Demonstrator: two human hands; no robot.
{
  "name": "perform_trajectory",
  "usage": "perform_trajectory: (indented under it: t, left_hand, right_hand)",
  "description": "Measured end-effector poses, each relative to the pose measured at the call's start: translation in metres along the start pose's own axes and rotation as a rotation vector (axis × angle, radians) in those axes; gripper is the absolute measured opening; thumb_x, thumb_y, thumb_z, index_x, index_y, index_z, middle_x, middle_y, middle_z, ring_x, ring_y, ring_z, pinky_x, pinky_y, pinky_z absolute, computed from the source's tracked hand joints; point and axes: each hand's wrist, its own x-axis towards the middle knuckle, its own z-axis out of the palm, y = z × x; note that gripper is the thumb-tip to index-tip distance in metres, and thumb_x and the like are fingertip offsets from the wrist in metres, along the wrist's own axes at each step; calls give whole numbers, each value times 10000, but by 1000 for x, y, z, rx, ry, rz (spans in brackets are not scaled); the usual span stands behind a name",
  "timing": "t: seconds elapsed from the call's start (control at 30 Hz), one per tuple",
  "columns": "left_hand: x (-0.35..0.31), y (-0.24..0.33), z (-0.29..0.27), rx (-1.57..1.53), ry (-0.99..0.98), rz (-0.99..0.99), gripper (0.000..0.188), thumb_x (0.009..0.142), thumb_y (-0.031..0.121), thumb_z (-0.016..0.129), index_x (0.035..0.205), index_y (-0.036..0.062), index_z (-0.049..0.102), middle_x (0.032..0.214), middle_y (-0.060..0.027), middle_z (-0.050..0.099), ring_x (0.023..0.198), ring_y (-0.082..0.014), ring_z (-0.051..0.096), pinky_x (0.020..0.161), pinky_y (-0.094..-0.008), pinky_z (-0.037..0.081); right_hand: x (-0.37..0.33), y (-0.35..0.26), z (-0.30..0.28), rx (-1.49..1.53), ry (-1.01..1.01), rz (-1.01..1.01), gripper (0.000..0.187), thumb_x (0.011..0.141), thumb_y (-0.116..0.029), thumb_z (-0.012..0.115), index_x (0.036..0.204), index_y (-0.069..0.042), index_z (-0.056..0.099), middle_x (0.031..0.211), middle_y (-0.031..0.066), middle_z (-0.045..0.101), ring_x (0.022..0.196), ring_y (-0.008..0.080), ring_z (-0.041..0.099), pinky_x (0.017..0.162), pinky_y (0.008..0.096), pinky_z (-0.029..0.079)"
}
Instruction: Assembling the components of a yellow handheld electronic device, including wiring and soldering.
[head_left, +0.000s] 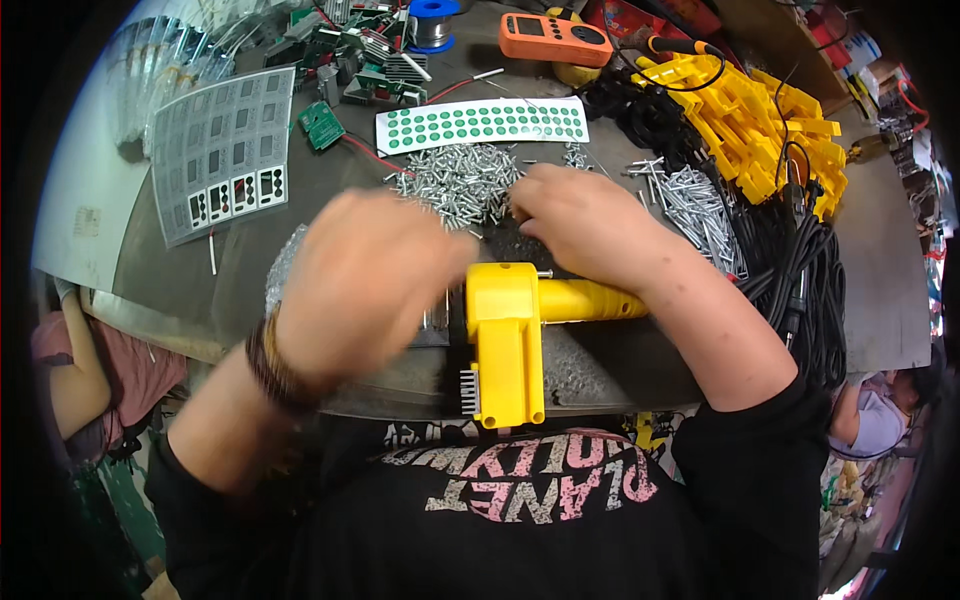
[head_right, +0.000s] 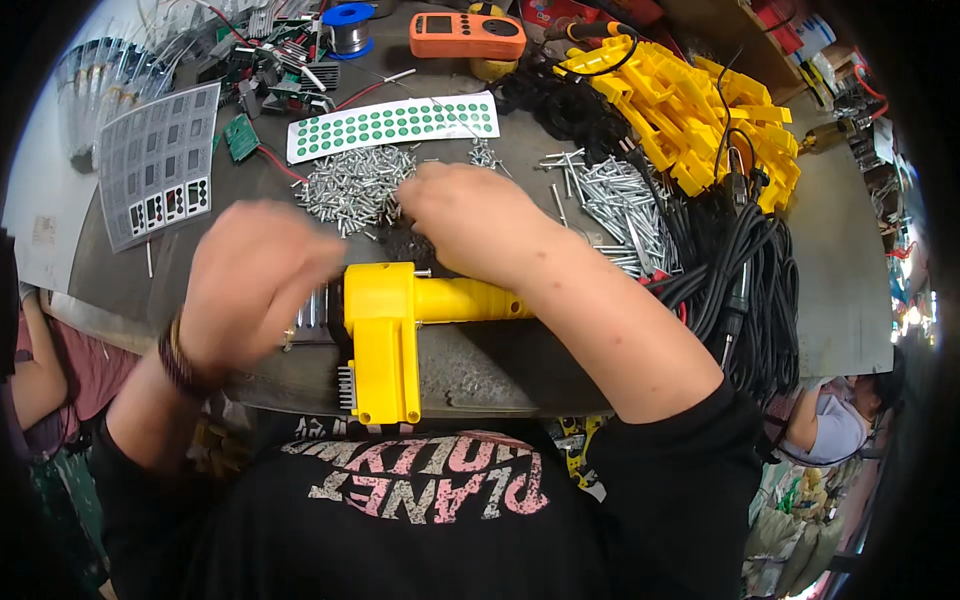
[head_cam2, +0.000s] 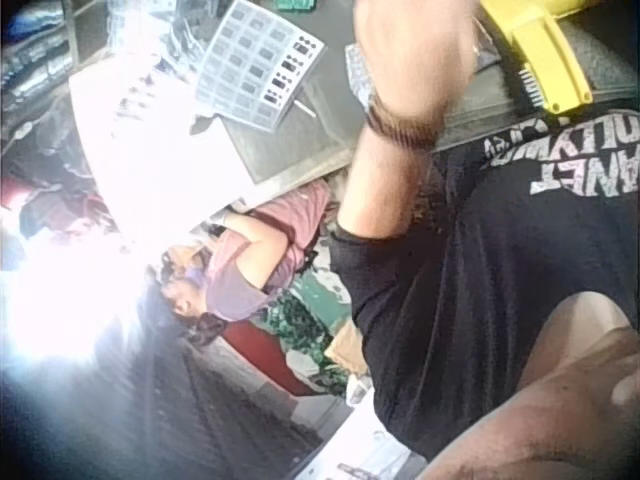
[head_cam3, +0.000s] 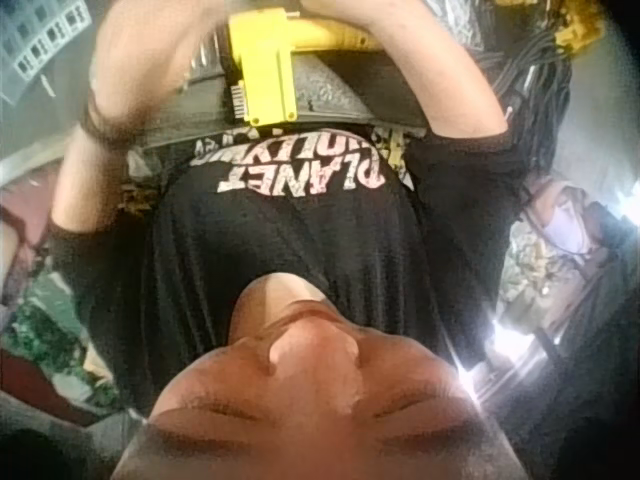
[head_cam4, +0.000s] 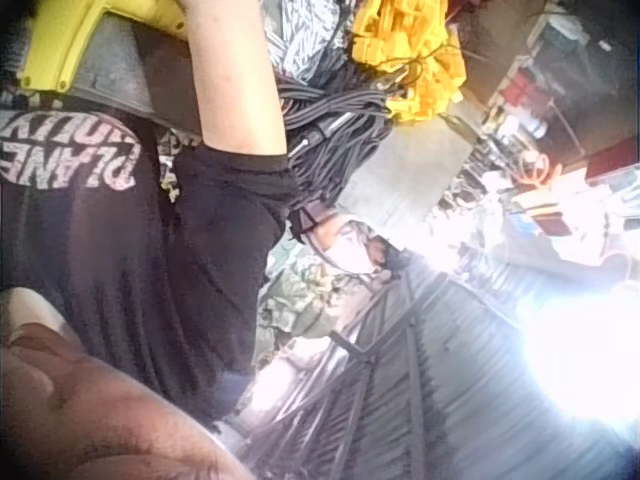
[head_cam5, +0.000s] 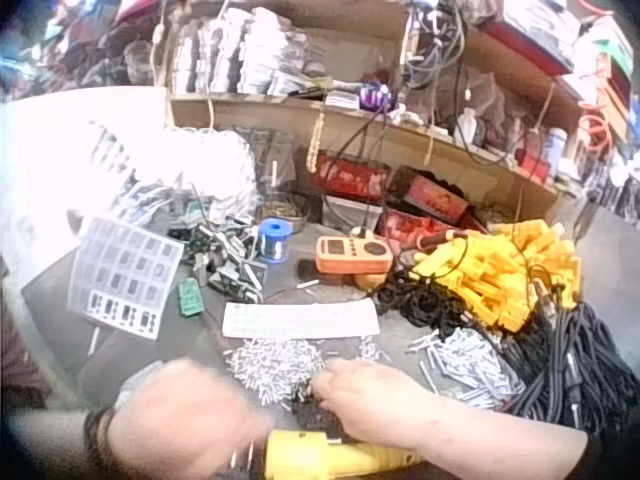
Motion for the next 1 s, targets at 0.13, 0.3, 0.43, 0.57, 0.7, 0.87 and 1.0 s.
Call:
perform_trajectory:
  t: [0.13,0.3,0.43,0.57,0.7,0.87,1.0]
  left_hand:
    - [30,-39,32,-46,-316,-142,145,785,184,728,811,71,642,799,-71,613,867,-310,619,782,-426,478]
    - [37,-40,39,6,-461,-23,152,773,157,737,829,73,624,813,-76,612,874,-317,610,786,-423,473]
    - [37,-29,29,-440,-294,-200,124,800,48,694,849,34,580,813,-100,598,806,-283,598,735,-374,473]
    - [24,-4,21,-684,-257,-485,83,837,18,669,917,-1,656,858,-61,662,836,-158,623,765,-298,490]
    - [28,1,13,-691,-348,-611,104,859,46,678,929,-28,698,868,-67,704,834,-106,645,771,-259,506]
    - [32,1,10,-620,-400,-585,107,863,57,685,918,-34,688,814,-76,695,772,-115,649,729,-268,516]
    - [33,5,9,-540,-396,-577,106,866,69,686,896,-33,681,798,-83,691,754,-126,652,711,-272,517]
  right_hand:
    - [-27,-14,-34,287,61,40,81,819,-51,659,895,-24,652,893,129,643,862,330,632,768,399,511]
    - [-95,-24,-47,390,129,73,141,769,15,683,900,-34,664,854,109,640,830,322,635,754,387,523]
    - [-113,-30,-23,194,348,32,153,730,-5,693,870,-59,662,890,67,660,826,270,648,738,364,530]
    - [-111,-29,-16,-161,463,-166,169,702,-120,649,862,-70,660,884,41,656,826,232,640,730,344,537]
    - [-117,-21,-16,-98,465,-183,205,671,-90,670,872,-51,676,911,56,675,844,235,652,725,340,545]
    - [-117,-18,-14,-75,455,-203,208,682,-114,666,883,-63,673,927,41,674,864,214,654,729,332,543]
    - [-123,-16,-9,-94,482,-201,195,708,-104,672,900,-70,680,950,39,685,858,222,656,724,329,536]
